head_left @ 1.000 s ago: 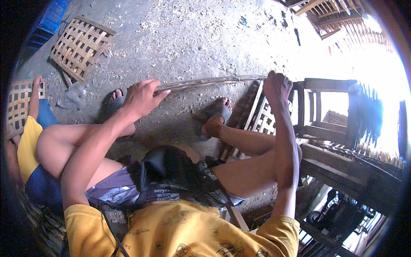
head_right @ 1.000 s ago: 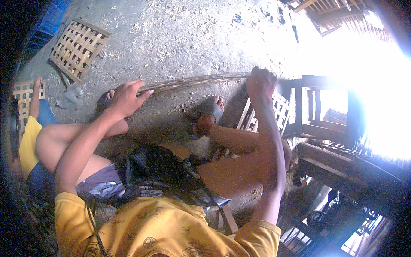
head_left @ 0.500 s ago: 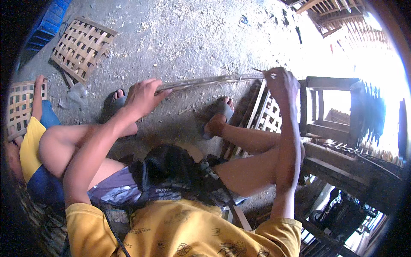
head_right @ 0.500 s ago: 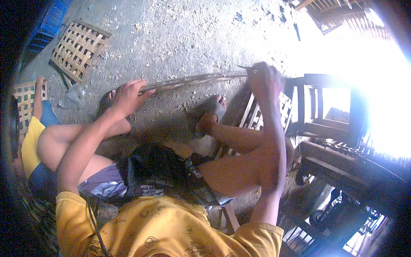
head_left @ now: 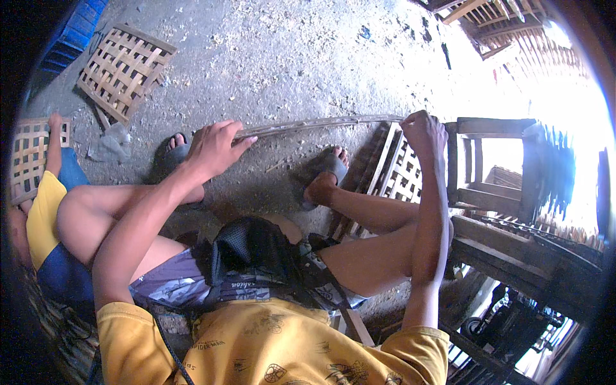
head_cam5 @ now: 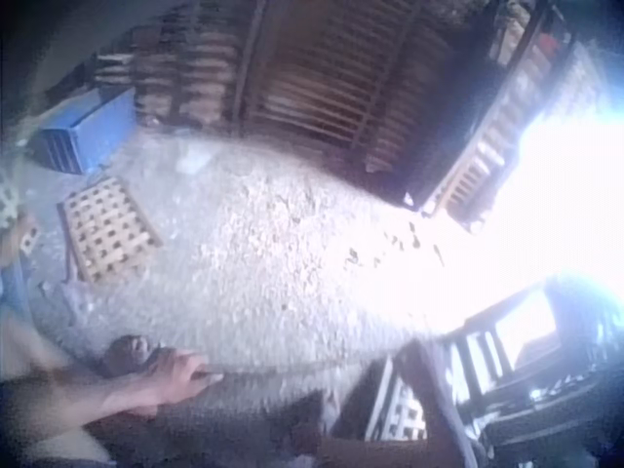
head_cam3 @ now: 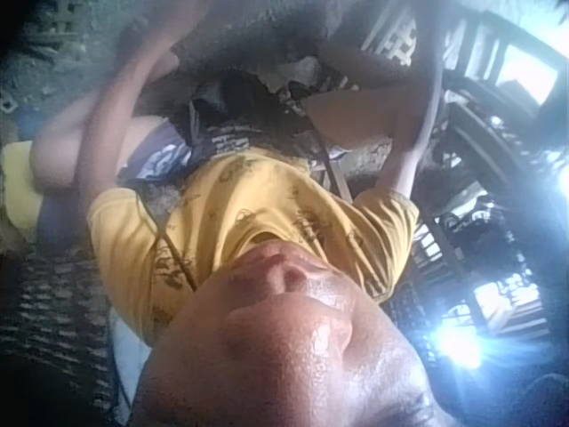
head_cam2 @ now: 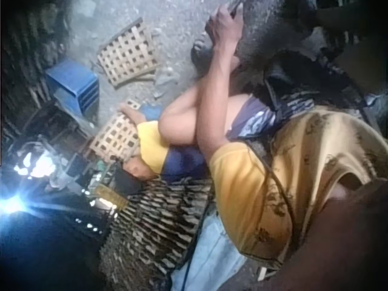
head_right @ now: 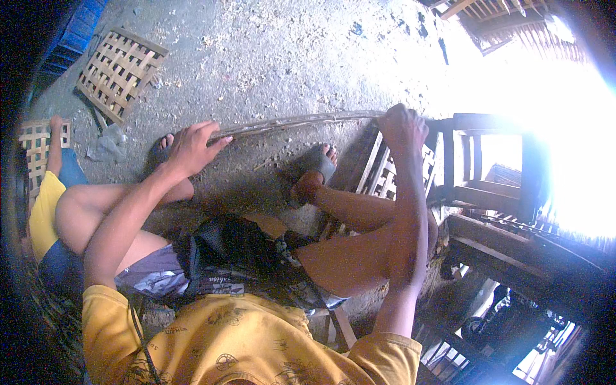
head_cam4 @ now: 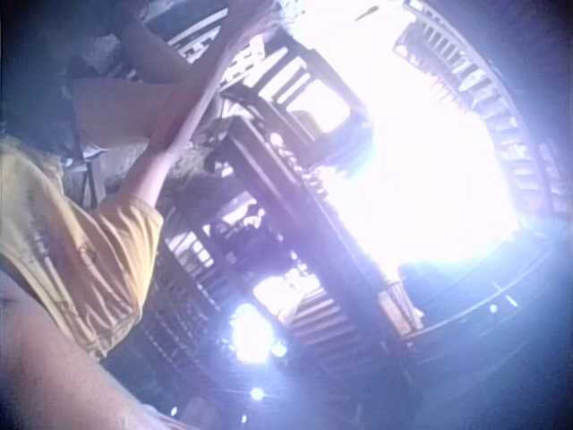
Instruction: The person sits on the floor and weaves a rectangular basket using thin wooden strips. They interlace the strips by hand to form a grid pattern, occasionally adjusting the frame and bending the strips to fit.
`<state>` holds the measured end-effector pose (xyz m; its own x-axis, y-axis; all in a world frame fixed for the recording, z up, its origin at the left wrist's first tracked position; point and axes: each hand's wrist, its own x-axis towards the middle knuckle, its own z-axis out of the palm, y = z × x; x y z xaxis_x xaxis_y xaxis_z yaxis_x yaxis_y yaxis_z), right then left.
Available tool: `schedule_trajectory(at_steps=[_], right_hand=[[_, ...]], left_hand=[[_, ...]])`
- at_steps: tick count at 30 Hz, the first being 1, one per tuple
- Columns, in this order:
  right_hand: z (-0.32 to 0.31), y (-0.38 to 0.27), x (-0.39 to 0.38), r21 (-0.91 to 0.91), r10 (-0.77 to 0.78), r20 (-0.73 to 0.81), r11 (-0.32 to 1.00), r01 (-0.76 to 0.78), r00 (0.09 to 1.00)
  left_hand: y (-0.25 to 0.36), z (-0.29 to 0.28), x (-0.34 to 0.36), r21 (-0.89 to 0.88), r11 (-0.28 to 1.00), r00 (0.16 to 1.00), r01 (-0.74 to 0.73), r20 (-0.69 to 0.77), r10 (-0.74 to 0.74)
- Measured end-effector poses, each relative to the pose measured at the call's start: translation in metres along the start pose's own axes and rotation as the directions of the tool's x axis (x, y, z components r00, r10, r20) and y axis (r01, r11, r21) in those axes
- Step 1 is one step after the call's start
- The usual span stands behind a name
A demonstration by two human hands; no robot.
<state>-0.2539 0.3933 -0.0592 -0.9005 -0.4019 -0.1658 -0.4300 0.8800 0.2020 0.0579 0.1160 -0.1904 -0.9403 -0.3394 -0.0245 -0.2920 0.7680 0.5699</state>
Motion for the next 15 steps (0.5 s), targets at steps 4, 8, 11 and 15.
schedule_trajectory(at_steps=[4, 8, 11, 15], right_hand=[[0.002, -0.001, 0.005, -0.002, 0.003, -0.014, 1.000, -0.003, 1.000], [0.013, -0.001, 0.011, -0.065, -0.003, -0.032, 0.998, 0.001, 0.999], [0.015, -0.001, 0.015, -0.036, 0.014, 0.011, 0.999, -0.014, 1.000], [0.023, 0.004, 0.011, -0.088, -0.061, -0.173, 0.995, 0.046, 0.983]], left_hand=[[0.000, 0.000, 0.001, 0.003, 1.000, 1.000, -0.006, 0.021, 0.006], [0.000, 0.000, 0.002, -0.009, 1.000, 1.000, -0.002, 0.027, 0.002], [0.001, 0.001, 0.001, -0.003, 1.000, 1.000, -0.010, -0.003, 0.010], [-0.002, 0.002, 0.000, 0.003, 1.000, 1.000, -0.022, -0.009, 0.022]])
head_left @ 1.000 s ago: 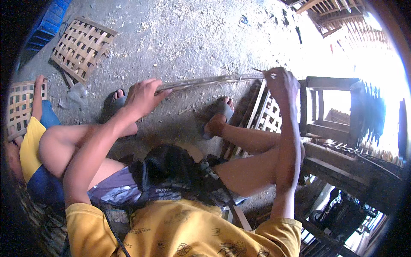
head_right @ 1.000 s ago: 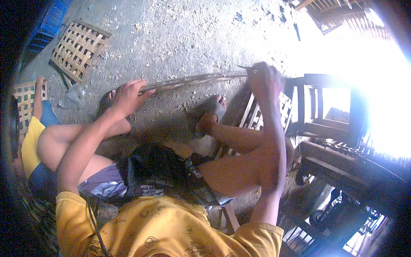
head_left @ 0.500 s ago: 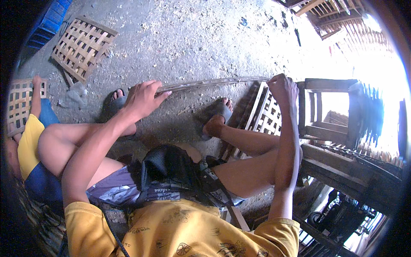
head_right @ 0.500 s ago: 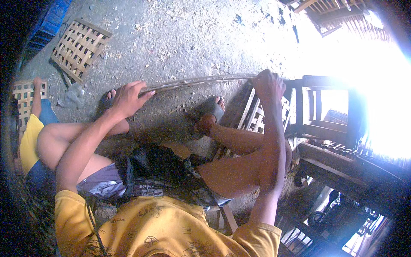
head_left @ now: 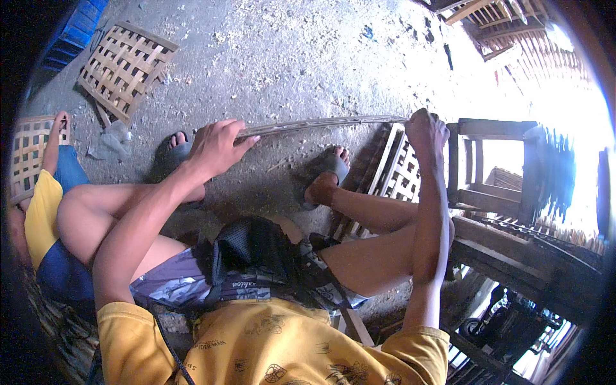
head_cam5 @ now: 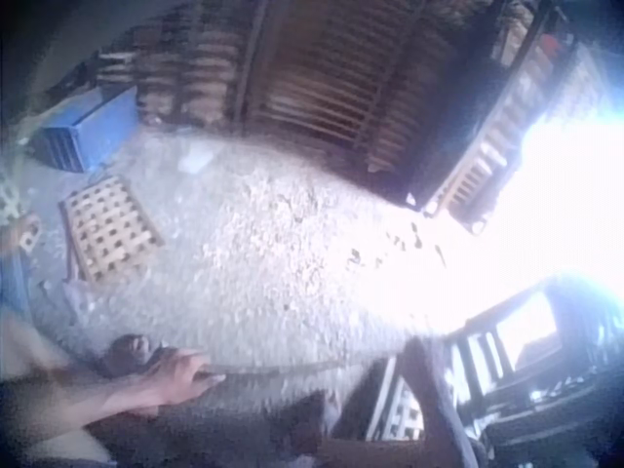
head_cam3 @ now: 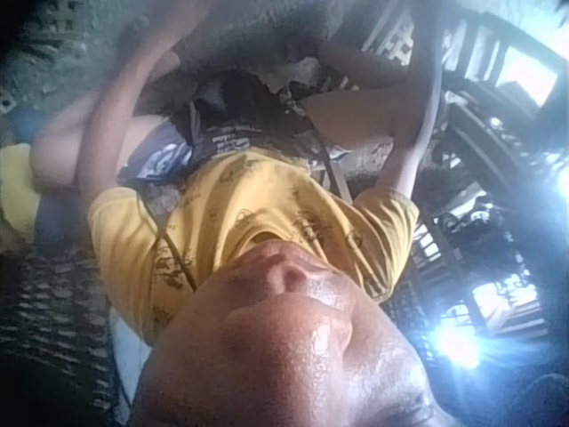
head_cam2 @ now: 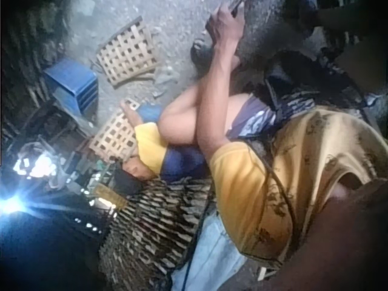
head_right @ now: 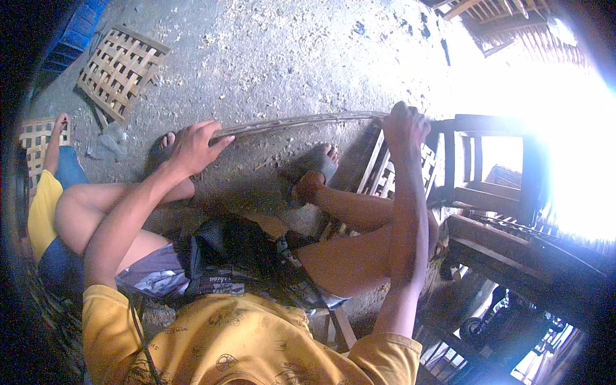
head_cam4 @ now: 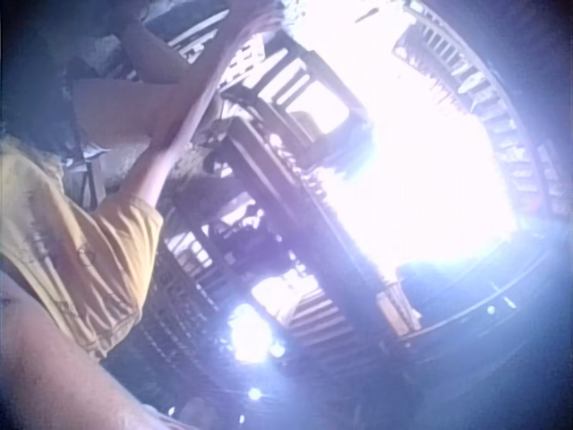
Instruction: The person sits on the floor and weaves a rectangular basket using thin wooden strips. They interlace the strips by hand to form a grid pattern, occasionally adjusting the frame and bending the strips to fit.
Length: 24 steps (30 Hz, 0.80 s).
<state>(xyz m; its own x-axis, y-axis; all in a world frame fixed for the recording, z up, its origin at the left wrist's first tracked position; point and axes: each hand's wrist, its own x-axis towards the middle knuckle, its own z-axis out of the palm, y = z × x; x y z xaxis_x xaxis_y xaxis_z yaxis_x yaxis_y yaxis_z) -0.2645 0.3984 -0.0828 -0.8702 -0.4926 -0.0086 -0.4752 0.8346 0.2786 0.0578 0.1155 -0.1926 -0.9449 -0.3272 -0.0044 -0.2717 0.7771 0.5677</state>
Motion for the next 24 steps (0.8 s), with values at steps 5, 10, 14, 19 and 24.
schedule_trajectory(at_steps=[5, 10, 14, 19, 24], right_hand=[[0.012, 0.006, 0.001, -0.064, -0.068, -0.098, 0.996, 0.062, 0.993], [0.014, -0.022, -0.003, -0.173, -0.124, -0.076, 0.979, 0.110, 0.989], [0.010, -0.035, -0.009, -0.238, -0.193, -0.033, 0.954, 0.180, 0.981], [0.005, -0.043, -0.019, -0.230, -0.212, -0.015, 0.952, 0.203, 0.977], [-0.010, -0.037, -0.027, -0.104, -0.211, -0.030, 0.973, 0.207, 0.977]], left_hand=[[0.001, 0.000, 0.002, -0.003, 1.000, 1.000, 0.004, -0.003, -0.004], [0.002, -0.001, 0.001, -0.019, 1.000, 1.000, 0.011, -0.017, -0.011], [0.002, -0.001, 0.003, -0.010, 1.000, 1.000, 0.016, -0.004, -0.016], [0.001, 0.001, 0.001, -0.012, 1.000, 0.999, -0.011, -0.038, 0.010], [0.002, 0.002, -0.002, -0.024, 1.000, 0.997, -0.018, -0.077, 0.016]])
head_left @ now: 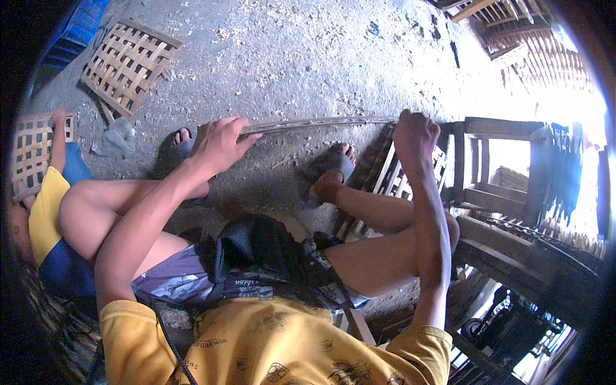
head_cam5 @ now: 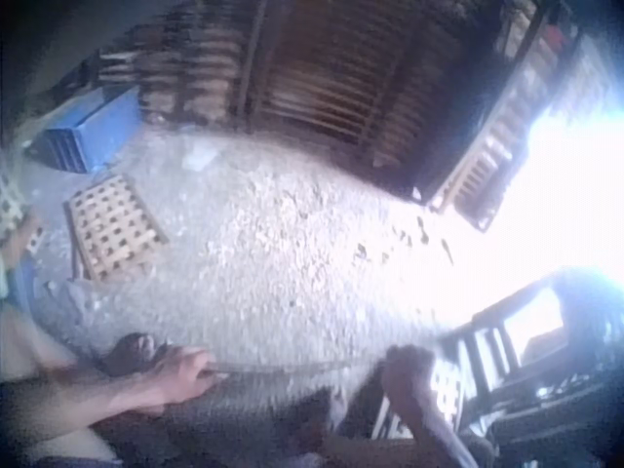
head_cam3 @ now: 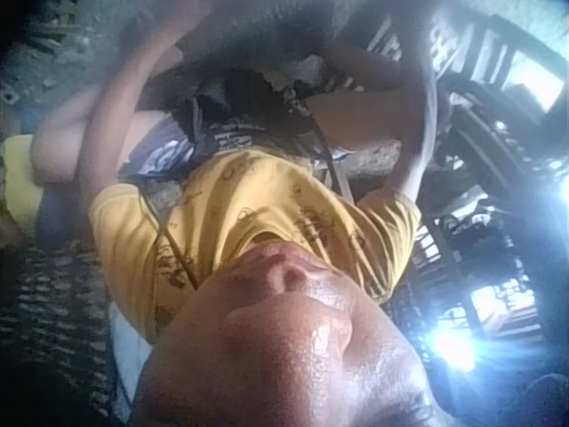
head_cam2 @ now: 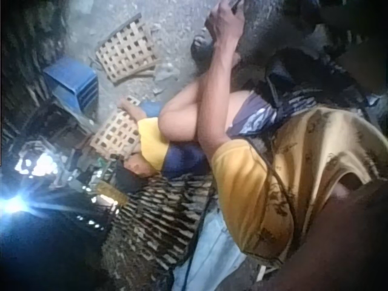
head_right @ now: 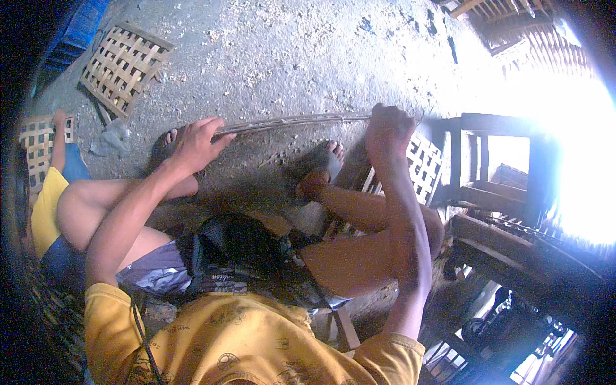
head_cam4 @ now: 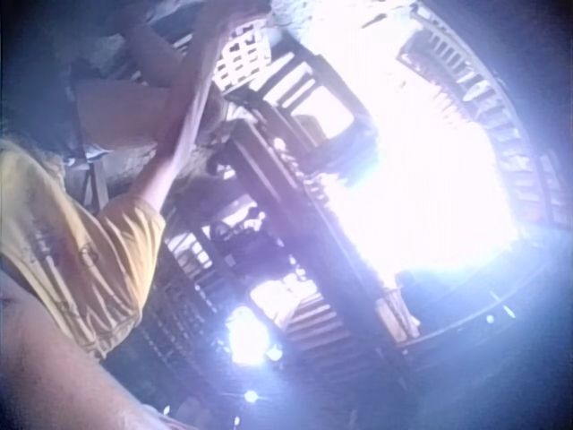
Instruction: The person sits on the floor and weaves a rectangular basket using thin wooden strips. They interlace the strips by hand to form a grid pattern, occasionally adjusting the frame and bending the strips to fit.
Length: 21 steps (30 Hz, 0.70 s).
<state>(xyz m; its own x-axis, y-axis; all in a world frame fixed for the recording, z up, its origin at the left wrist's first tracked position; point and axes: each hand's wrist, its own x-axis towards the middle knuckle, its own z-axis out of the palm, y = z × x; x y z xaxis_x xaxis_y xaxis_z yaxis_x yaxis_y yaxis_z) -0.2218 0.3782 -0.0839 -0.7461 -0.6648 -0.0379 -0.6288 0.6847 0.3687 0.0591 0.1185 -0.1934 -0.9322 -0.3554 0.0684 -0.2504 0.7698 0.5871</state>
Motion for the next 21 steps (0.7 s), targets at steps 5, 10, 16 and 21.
schedule_trajectory(at_steps=[5, 10, 16, 21], right_hand=[[0.005, 0.023, 0.004, 0.017, 0.042, 0.119, 0.999, -0.045, 0.992], [0.011, 0.020, 0.017, -0.070, 0.008, 0.279, 0.997, 0.012, 0.960], [0.025, 0.026, 0.023, -0.018, -0.123, 0.220, 0.991, 0.130, 0.968], [0.025, 0.015, 0.019, -0.070, -0.129, 0.214, 0.987, 0.147, 0.968]], left_hand=[[0.001, -0.005, 0.001, 0.029, 0.999, 0.995, 0.018, 0.102, -0.021], [0.004, -0.005, -0.001, 0.044, 0.999, 0.990, 0.026, 0.135, -0.032], [0.001, -0.001, -0.003, 0.005, 1.000, 0.998, 0.017, 0.068, -0.017], [-0.005, 0.005, 0.001, 0.015, 1.000, 0.999, -0.024, 0.038, 0.023]])
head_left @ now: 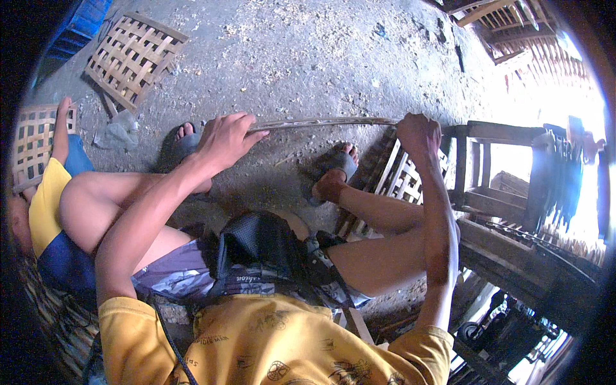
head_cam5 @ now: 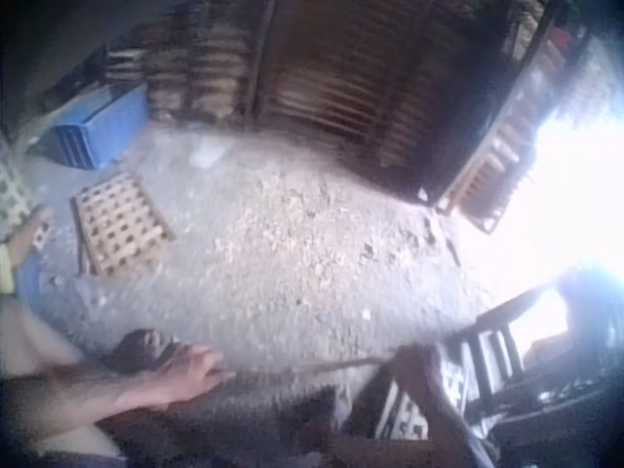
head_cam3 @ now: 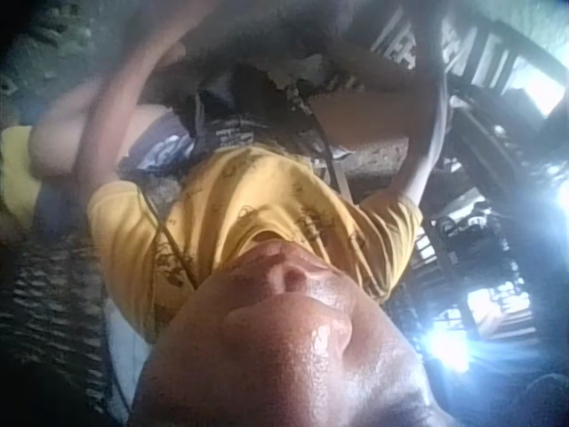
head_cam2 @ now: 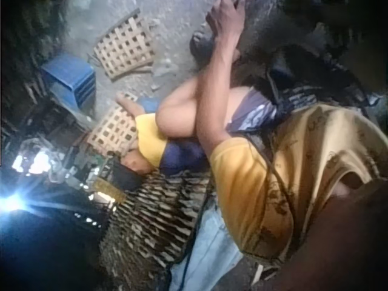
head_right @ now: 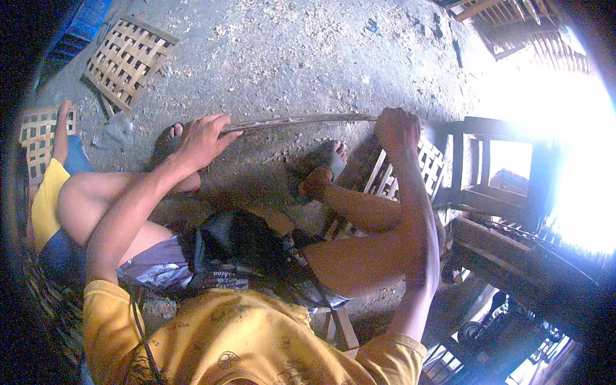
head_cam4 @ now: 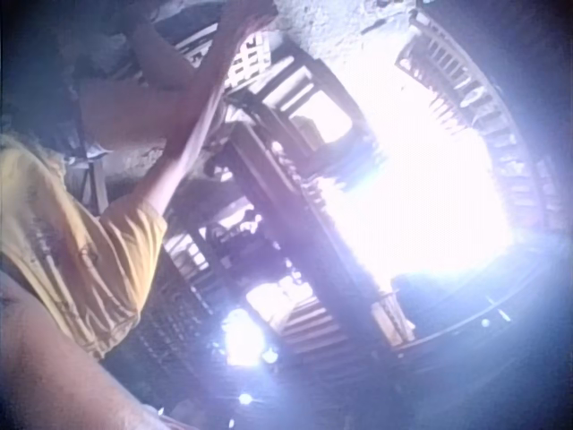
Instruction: The person sits on the floor and weaves a rectangular basket using thin wooden strips. They interlace the strips by hand to form a grid pattern, occasionally adjusting the frame and bending the strips to fit.
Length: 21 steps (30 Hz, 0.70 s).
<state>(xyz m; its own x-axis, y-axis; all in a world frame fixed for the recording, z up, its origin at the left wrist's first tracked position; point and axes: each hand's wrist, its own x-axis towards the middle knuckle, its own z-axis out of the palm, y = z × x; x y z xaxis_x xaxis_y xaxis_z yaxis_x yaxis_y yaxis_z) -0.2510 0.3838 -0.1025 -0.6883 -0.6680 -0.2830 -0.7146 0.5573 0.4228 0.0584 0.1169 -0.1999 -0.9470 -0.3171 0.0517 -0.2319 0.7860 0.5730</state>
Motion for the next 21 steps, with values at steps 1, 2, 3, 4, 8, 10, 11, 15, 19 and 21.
schedule_trajectory(at_steps=[1, 2, 3, 4, 8, 10, 11, 15, 19, 21], right_hand=[[-0.001, -0.003, 0.000, -0.007, 0.005, 0.003, 1.000, -0.005, 1.000], [-0.001, -0.006, 0.000, -0.014, 0.011, 0.007, 1.000, -0.011, 1.000], [-0.002, -0.008, 0.000, -0.009, 0.005, -0.011, 1.000, -0.005, 1.000], [-0.002, -0.011, 0.000, -0.002, -0.006, -0.030, 1.000, 0.006, 1.000], [0.016, -0.007, 0.000, 0.053, 0.016, -0.169, 0.999, -0.007, 0.985], [0.025, -0.015, -0.001, 0.127, -0.050, -0.333, 0.987, 0.097, 0.942], [0.029, -0.020, -0.001, 0.157, -0.076, -0.414, 0.975, 0.154, 0.907], [-0.002, -0.079, 0.018, 0.531, -0.103, -0.024, 0.842, 0.100, 0.994], [-0.017, -0.128, -0.033, 0.347, -0.287, -0.400, 0.832, 0.433, 0.871], [-0.058, -0.133, -0.037, 0.387, -0.321, -0.205, 0.841, 0.378, 0.925]], left_hand=[[0.001, 0.000, 0.000, 0.006, 1.000, 1.000, 0.001, 0.005, -0.001], [0.001, 0.000, -0.001, 0.013, 1.000, 1.000, 0.002, 0.011, -0.002], [0.002, -0.001, -0.001, 0.020, 1.000, 1.000, 0.002, 0.016, -0.003], [0.001, -0.002, -0.002, 0.012, 1.000, 1.000, 0.010, 0.019, -0.010], [0.003, 0.001, -0.001, 0.001, 1.000, 1.000, -0.004, 0.008, 0.004], [0.003, 0.001, -0.001, 0.011, 1.000, 1.000, -0.001, 0.006, 0.001], [0.004, 0.001, -0.001, 0.013, 1.000, 1.000, 0.007, 0.014, -0.008], [0.001, -0.002, -0.002, 0.070, 0.997, 0.999, 0.027, 0.033, -0.029], [0.025, 0.012, 0.018, 0.037, 0.998, 0.988, -0.041, 0.149, 0.035], [0.023, 0.007, 0.000, 0.045, 0.999, 0.989, 0.006, 0.145, -0.013]])
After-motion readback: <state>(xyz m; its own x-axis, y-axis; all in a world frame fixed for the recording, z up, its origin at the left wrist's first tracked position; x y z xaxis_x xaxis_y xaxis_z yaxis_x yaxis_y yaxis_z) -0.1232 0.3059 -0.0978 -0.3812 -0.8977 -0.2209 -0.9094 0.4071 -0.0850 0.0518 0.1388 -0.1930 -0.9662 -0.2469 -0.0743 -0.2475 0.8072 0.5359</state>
